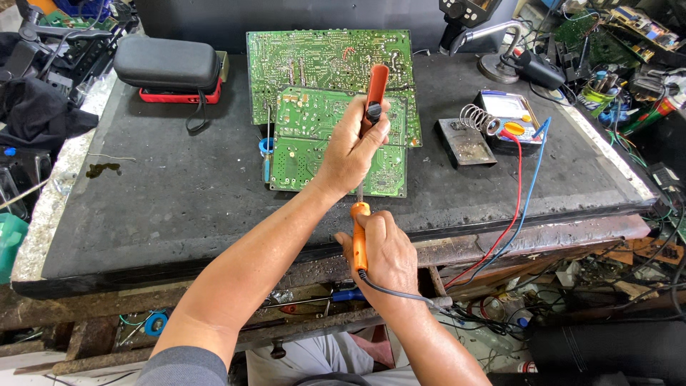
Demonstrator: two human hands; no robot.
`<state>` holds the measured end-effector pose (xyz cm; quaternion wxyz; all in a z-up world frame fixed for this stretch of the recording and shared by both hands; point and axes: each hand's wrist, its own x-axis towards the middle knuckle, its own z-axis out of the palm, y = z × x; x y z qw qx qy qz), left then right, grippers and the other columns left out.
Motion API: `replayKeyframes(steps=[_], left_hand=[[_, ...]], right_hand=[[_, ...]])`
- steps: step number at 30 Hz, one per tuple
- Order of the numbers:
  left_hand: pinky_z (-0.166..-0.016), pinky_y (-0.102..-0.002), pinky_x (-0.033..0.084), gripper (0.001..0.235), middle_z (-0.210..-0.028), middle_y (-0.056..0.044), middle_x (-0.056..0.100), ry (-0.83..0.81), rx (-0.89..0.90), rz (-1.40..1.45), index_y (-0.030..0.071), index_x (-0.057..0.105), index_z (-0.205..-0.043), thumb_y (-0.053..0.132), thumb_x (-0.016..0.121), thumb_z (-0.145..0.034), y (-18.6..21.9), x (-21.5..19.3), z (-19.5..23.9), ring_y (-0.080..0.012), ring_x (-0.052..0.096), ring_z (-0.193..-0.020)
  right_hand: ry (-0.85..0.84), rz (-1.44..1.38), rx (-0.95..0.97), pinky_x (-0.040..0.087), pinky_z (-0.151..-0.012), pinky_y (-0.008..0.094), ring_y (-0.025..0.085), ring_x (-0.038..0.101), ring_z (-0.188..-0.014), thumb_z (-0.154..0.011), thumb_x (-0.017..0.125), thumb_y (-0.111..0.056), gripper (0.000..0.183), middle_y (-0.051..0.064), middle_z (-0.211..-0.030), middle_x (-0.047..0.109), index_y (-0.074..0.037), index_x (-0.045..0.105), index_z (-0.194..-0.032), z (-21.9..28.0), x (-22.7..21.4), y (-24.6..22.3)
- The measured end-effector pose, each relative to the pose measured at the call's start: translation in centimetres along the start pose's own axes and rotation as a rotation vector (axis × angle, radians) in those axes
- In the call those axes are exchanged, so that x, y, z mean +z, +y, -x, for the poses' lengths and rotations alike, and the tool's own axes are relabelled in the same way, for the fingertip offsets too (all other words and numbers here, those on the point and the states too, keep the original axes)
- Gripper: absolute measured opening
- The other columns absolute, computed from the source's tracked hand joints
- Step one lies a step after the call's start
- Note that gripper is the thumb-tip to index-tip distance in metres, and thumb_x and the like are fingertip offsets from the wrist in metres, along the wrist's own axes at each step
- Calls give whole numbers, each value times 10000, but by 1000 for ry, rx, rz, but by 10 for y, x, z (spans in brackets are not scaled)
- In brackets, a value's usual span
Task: The person uses a soldering iron and a desoldering pump to work on a green circuit board. They repeatedly apply the soldering iron to specific points on the board and use the pump to remove material, continuing this process across different areas of the board.
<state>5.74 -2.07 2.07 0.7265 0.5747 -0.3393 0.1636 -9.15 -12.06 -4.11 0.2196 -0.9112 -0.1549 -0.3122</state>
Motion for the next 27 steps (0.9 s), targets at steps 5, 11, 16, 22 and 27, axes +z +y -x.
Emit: replayKeyframes(steps=[5,11,16,22,27], left_hand=[[-804,-340,547,156,-903,-60,607,-157,45,-36,112,612,-1201,205,578,-1080,-14,-7,11,-162,603,-774],[-840,-326,479,115,-1027,-24,600,-281,134,-211,124,616,-1150,211,583,-1083,23,-30,40,-169,555,-886],[-561,-194,568,80,-916,-8,613,20,31,210,151,585,-1110,198,526,-1086,53,-30,77,-92,580,-717],[-513,-277,548,783,-523,-11,563,138,-333,614,158,619,-703,770,242,-1014,51,-28,113,-153,589,-451],[-392,-375,485,360,-641,-172,540,224,-339,641,7,603,-858,294,463,-1022,37,-27,120,-228,518,-362]], right_hand=[[4,-16,-11,598,-642,409,313,724,-744,-893,835,-371,395,44,-932,615,-112,623,-1102,6,-10,2],[-52,-333,277,546,-663,338,195,703,-772,-782,893,-261,394,36,-974,730,-137,665,-1078,41,-58,14],[193,-551,405,529,-859,252,125,659,-928,-846,767,-403,586,54,-1026,705,-86,688,-1332,37,-67,57],[376,-1103,561,587,-576,318,257,682,-567,-865,765,-30,297,256,-760,666,110,692,-1116,7,-26,91],[445,-1156,632,614,-527,327,265,705,-512,-861,787,-17,261,245,-723,675,94,671,-1066,1,-4,102]])
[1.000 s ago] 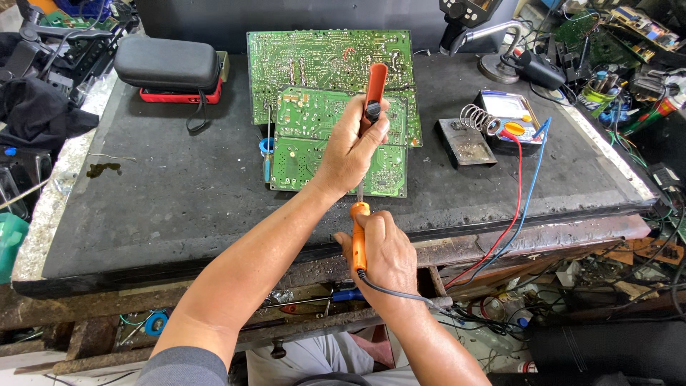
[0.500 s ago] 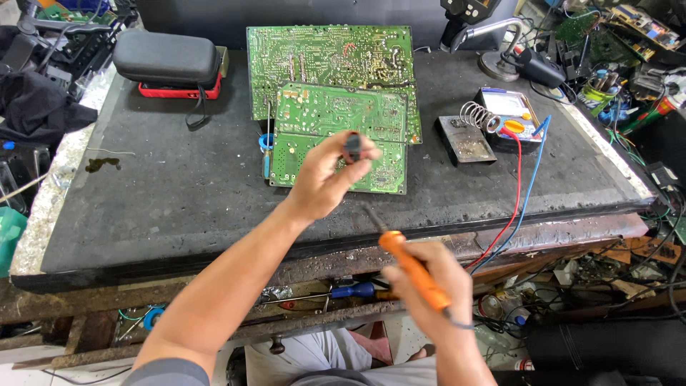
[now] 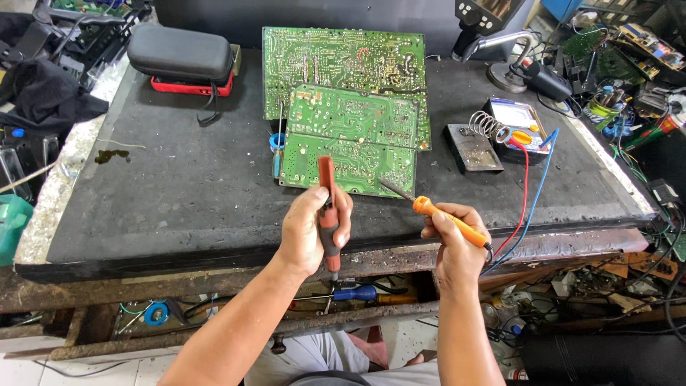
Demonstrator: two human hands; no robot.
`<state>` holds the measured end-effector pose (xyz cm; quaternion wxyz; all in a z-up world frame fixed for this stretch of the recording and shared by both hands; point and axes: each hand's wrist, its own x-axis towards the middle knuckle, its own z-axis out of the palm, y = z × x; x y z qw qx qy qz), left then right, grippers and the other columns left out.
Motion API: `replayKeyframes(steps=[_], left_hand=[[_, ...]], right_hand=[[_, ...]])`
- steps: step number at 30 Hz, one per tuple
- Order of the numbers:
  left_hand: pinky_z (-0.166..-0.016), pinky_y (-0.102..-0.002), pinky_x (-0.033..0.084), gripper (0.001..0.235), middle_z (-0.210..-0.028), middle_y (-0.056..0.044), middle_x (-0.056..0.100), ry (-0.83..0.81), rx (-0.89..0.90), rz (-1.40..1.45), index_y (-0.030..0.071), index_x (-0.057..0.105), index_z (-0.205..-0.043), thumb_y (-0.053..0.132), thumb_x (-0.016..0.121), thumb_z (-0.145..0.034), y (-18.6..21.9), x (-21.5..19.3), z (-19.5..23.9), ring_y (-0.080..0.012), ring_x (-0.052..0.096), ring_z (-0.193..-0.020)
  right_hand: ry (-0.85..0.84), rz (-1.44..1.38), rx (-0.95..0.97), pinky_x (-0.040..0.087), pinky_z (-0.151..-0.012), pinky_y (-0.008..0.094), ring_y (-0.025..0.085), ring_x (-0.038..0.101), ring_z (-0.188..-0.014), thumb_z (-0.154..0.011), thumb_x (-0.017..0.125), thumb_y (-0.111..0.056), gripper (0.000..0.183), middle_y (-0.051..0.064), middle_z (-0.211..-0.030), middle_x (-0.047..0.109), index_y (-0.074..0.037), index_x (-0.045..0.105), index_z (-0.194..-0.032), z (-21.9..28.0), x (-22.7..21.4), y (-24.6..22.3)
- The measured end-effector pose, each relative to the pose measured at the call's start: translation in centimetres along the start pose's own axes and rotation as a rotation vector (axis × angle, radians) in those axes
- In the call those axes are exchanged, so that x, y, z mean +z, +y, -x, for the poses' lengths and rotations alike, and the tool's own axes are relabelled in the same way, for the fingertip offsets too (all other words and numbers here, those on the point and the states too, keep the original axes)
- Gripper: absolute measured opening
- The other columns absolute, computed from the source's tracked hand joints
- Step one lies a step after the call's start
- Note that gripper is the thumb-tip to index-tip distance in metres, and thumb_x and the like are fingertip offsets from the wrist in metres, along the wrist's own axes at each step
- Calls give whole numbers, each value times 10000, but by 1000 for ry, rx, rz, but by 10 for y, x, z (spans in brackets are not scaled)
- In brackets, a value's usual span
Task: The person uses a soldering iron and a desoldering pump to work on a green circuit board. They repeatedly apply the soldering iron to specific points on the board and use the pump to remove material, continuing this process across different areas of the board.
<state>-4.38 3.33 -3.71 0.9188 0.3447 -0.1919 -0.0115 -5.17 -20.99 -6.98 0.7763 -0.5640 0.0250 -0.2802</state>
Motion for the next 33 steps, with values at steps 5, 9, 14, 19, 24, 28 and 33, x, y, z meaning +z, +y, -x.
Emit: replayKeyframes(steps=[5,9,14,19,24,28,33], left_hand=[[-404,-340,490,277,-707,-148,599,94,6,-18,29,612,-943,254,462,-1003,6,-4,-13,-195,548,-413],[-513,-369,542,259,-834,-171,610,193,-29,-10,39,558,-1076,293,536,-1032,-14,-27,-25,-221,616,-544],[-532,-392,554,258,-883,-174,593,250,-9,4,10,551,-1144,246,557,-1039,-16,-30,-22,-246,629,-589],[-543,-382,564,251,-895,-160,588,273,20,-10,13,539,-1167,223,569,-1034,-17,-27,-20,-238,638,-611],[-572,-391,588,225,-899,-146,609,272,45,-46,7,569,-1195,95,612,-992,-26,-35,-20,-230,664,-640],[-688,-416,626,222,-920,-135,636,266,59,-30,26,565,-1204,98,634,-1006,-15,-19,-17,-238,703,-733],[-887,-481,630,189,-979,-109,658,167,172,-185,106,552,-1201,150,636,-1037,15,12,-21,-248,715,-885]], right_hand=[[-22,54,-48,613,-533,339,265,705,-516,-843,818,-16,276,253,-715,678,111,680,-1047,2,2,5],[-32,66,-71,614,-541,339,260,704,-520,-843,819,-15,269,251,-715,680,109,685,-1041,2,5,4],[-47,67,-81,612,-550,322,250,698,-511,-833,819,1,266,243,-712,675,109,686,-1035,3,6,5],[-79,102,-127,609,-567,329,252,700,-529,-816,833,11,280,253,-722,672,120,691,-1031,4,3,7],[-144,213,-156,619,-631,314,215,722,-619,-790,868,10,315,218,-787,695,107,723,-1053,11,-3,5],[-171,290,-190,622,-638,324,217,728,-632,-768,886,21,312,221,-790,710,99,746,-1035,10,-13,10],[-192,299,-217,637,-635,341,214,719,-657,-771,892,14,325,225,-836,703,102,743,-1046,11,-14,11]])
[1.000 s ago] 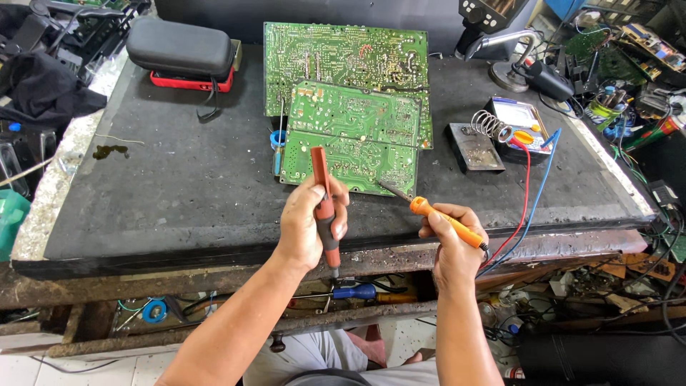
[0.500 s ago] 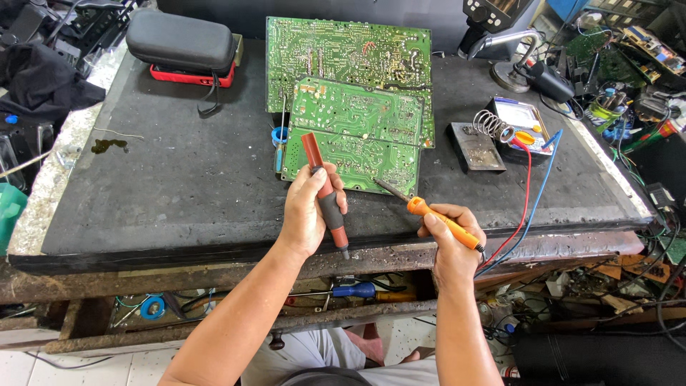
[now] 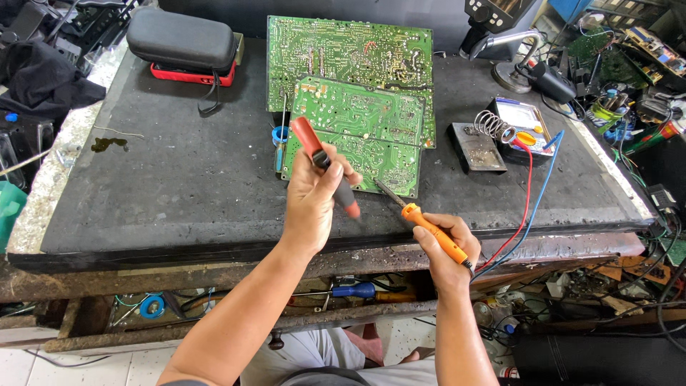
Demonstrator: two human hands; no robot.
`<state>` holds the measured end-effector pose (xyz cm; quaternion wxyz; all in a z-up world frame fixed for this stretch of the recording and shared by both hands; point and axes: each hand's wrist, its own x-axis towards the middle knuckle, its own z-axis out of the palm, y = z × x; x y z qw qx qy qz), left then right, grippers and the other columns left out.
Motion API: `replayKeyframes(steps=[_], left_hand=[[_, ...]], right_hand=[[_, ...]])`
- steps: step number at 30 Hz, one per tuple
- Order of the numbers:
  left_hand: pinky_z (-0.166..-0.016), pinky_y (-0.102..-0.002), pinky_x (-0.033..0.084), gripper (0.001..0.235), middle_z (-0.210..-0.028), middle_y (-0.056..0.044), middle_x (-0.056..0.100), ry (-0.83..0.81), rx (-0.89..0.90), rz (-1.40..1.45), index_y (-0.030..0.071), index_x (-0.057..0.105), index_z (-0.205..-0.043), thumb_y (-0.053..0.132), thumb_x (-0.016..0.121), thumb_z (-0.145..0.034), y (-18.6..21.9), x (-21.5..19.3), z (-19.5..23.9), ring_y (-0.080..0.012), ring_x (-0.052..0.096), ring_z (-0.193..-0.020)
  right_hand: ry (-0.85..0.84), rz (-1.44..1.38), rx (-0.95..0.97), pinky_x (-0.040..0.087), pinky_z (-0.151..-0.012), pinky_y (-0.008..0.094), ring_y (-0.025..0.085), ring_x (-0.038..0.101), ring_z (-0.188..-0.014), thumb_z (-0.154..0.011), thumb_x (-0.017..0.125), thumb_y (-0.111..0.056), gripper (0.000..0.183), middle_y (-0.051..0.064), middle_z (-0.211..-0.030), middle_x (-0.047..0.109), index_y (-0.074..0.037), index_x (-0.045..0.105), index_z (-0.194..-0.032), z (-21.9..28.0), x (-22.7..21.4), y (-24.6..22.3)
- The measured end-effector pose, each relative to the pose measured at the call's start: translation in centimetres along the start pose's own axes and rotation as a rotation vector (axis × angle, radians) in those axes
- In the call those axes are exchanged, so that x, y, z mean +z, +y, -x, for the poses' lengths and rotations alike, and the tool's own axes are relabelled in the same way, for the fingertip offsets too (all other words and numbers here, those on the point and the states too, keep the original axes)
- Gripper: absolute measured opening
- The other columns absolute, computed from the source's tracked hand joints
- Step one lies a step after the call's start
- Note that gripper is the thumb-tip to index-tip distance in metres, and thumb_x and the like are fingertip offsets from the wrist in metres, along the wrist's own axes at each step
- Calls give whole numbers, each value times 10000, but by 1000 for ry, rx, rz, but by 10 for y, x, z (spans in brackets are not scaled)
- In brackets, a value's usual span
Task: The person uses a soldering iron and a desoldering pump to work on a green circuit board. They repeatedly apply the soldering iron to specific points on the board and use the pump to remove material, continuing this process across different areas of the board.
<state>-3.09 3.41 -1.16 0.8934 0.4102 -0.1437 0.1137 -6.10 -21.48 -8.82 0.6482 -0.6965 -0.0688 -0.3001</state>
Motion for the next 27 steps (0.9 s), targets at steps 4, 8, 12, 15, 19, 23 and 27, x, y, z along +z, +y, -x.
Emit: replayKeyframes(steps=[4,8,12,15,19,23,27], left_hand=[[-752,-329,605,139,-933,-47,620,-67,173,-131,146,530,-1177,212,588,-1070,-6,14,-20,-147,650,-759],[-611,-259,570,107,-865,-59,619,-106,348,-304,125,525,-1154,211,548,-1095,-23,18,-34,-111,591,-620],[-579,-232,529,67,-856,-43,626,-115,442,-399,148,504,-1118,210,520,-1099,-29,26,-40,-82,575,-594],[-572,-221,540,91,-878,-41,650,-111,471,-400,138,495,-1139,220,513,-1102,-36,25,-45,-82,606,-597],[-573,-218,541,113,-887,-42,655,-104,472,-401,129,495,-1158,225,512,-1103,-39,27,-46,-79,608,-600],[-571,-220,547,121,-874,-51,653,-115,456,-393,121,505,-1158,228,515,-1102,-47,26,-47,-76,594,-591],[-807,-323,522,70,-928,-67,610,-282,514,-342,142,559,-1126,194,512,-1122,-65,18,-48,-136,557,-789]], right_hand=[[2,-14,23,626,-641,324,202,708,-680,-779,889,8,318,213,-810,691,103,741,-1045,0,0,-4],[3,-26,29,632,-642,338,211,708,-697,-781,891,11,319,225,-820,690,105,740,-1046,0,-1,0],[8,-37,49,635,-657,343,197,687,-718,-780,897,0,332,222,-825,685,109,737,-1051,0,-4,7],[-1,-29,46,638,-652,338,202,697,-697,-784,898,-2,332,230,-815,688,114,738,-1051,-1,-5,8],[-2,-30,42,641,-643,350,216,705,-691,-775,906,-4,338,241,-810,685,115,740,-1044,-2,-5,5],[6,-41,50,645,-643,346,211,707,-692,-775,904,-2,336,230,-817,681,116,737,-1042,-2,-4,6],[34,-75,5,641,-586,355,238,717,-622,-735,905,43,333,246,-782,680,126,731,-1007,-3,-5,14]])
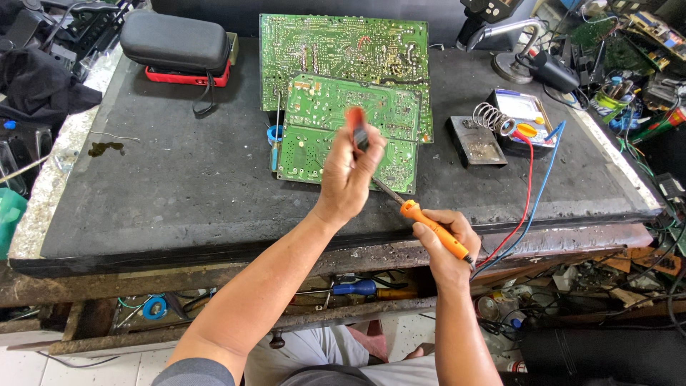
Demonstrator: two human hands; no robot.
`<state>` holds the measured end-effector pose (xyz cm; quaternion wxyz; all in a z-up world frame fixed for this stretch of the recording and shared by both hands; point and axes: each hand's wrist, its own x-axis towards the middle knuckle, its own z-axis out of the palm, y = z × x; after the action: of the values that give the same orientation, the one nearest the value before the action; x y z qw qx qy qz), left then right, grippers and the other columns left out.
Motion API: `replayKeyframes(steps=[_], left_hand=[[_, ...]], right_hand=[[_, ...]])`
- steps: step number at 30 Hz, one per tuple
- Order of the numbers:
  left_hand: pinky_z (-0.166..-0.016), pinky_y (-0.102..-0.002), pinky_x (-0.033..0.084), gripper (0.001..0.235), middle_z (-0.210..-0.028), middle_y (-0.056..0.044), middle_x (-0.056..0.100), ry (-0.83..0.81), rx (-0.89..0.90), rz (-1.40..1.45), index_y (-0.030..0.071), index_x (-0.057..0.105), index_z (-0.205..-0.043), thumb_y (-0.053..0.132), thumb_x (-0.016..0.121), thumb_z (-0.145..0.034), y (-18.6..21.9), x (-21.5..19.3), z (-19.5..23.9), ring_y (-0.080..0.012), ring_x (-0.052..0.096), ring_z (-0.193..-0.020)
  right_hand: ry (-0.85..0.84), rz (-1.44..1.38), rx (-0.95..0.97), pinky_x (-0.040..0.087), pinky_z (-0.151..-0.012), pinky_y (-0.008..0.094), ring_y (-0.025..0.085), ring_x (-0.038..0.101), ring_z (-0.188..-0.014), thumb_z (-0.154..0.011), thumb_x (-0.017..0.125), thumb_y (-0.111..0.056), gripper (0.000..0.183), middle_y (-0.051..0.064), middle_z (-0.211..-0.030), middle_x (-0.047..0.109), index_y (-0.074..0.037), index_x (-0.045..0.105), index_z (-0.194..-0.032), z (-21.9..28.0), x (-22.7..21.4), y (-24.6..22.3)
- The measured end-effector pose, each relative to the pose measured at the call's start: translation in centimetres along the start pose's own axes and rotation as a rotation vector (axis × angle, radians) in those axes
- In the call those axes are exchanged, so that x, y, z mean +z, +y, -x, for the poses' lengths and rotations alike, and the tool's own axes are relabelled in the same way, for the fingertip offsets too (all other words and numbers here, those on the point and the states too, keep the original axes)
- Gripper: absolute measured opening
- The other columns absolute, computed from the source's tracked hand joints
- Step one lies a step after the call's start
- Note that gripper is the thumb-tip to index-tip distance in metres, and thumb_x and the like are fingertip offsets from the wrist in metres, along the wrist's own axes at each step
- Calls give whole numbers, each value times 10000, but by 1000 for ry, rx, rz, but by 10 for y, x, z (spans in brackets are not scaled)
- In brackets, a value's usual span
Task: The person uses a soldering iron and a desoldering pump to work on a green circuit board. They repeatedly apply the soldering iron to specific points on the board and use the pump to remove material, continuing this process across different areas of the board.
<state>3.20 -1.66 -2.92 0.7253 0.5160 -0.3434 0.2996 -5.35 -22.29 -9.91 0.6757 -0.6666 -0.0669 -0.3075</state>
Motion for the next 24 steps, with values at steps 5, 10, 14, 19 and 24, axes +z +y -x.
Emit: replayKeyframes(steps=[5,10,14,19,24], left_hand=[[-1012,-445,532,71,-1001,-63,668,-173,-55,54,128,643,-1107,152,616,-1046,39,-3,-3,-226,652,-979],[-814,-330,600,74,-880,-33,637,-16,-251,346,141,600,-1081,205,565,-1071,59,-34,14,-159,649,-800],[-556,-322,567,673,-596,-48,568,45,-538,570,128,598,-773,685,320,-1032,75,-45,39,-184,609,-509],[-437,-297,504,640,-499,-21,522,123,-703,587,130,589,-685,603,363,-1053,87,-54,47,-149,534,-400],[-367,-383,452,191,-779,-217,540,367,-639,597,5,582,-941,159,471,-950,71,-68,62,-221,455,-378]], right_hand=[[145,-197,-28,632,-581,306,222,706,-618,-812,828,28,327,209,-840,652,117,677,-1087,6,11,-8],[134,-213,63,649,-623,346,256,695,-737,-795,811,98,382,231,-978,636,135,641,-1135,-3,4,-27],[115,-204,67,640,-608,345,233,691,-650,-799,831,74,394,206,-914,631,114,638,-1141,-6,3,-27],[85,-178,81,635,-596,364,242,683,-578,-807,818,68,376,234,-854,623,162,641,-1125,-6,16,-24],[67,-227,65,625,-586,369,262,686,-558,-783,814,66,343,229,-799,614,143,650,-1074,-15,30,-23]])
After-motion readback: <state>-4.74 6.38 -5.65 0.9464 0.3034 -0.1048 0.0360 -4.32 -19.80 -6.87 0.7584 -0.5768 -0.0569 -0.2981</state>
